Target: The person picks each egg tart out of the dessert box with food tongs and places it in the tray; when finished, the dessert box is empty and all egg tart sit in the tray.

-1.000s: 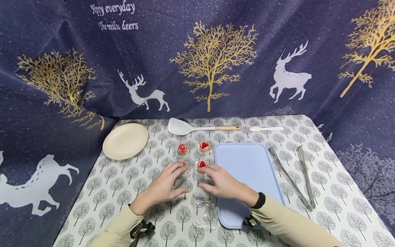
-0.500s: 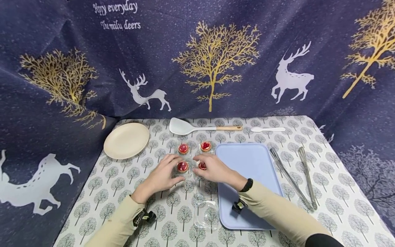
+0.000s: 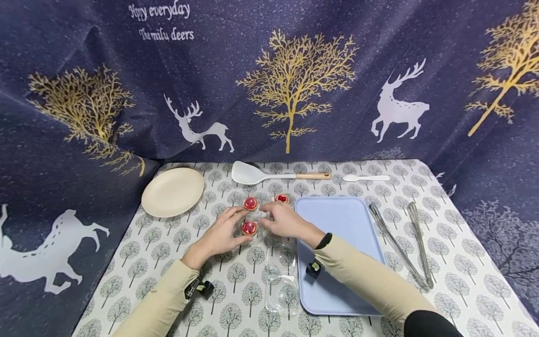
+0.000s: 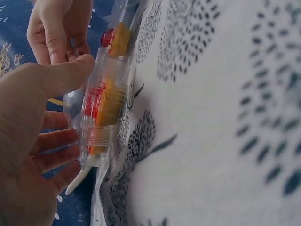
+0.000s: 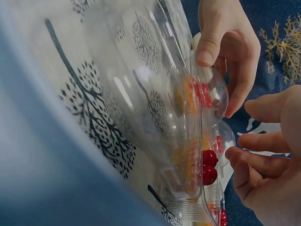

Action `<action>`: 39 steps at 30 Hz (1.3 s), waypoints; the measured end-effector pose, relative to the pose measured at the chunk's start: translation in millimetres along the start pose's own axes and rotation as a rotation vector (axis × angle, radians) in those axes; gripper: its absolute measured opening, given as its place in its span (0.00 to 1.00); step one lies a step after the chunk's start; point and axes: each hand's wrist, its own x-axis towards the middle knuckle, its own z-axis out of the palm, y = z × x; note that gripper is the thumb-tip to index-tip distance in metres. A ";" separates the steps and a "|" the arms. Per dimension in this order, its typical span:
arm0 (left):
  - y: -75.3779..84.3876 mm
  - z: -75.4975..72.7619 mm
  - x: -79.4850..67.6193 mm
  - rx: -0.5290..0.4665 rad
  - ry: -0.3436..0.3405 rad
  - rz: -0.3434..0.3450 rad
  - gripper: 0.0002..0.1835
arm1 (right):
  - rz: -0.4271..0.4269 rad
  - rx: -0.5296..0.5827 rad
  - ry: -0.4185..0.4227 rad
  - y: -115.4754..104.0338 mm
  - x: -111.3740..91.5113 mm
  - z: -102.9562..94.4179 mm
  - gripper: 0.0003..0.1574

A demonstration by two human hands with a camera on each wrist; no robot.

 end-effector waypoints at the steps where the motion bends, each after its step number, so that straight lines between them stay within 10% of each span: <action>1: -0.3 -0.3 0.0 -0.005 -0.001 -0.002 0.44 | 0.007 0.005 -0.006 0.8 1.6 0.8 0.24; 39: 0.6 -2.8 4.9 -0.018 -0.055 -0.066 0.37 | 0.142 -0.029 -0.160 0.9 28.1 6.5 0.15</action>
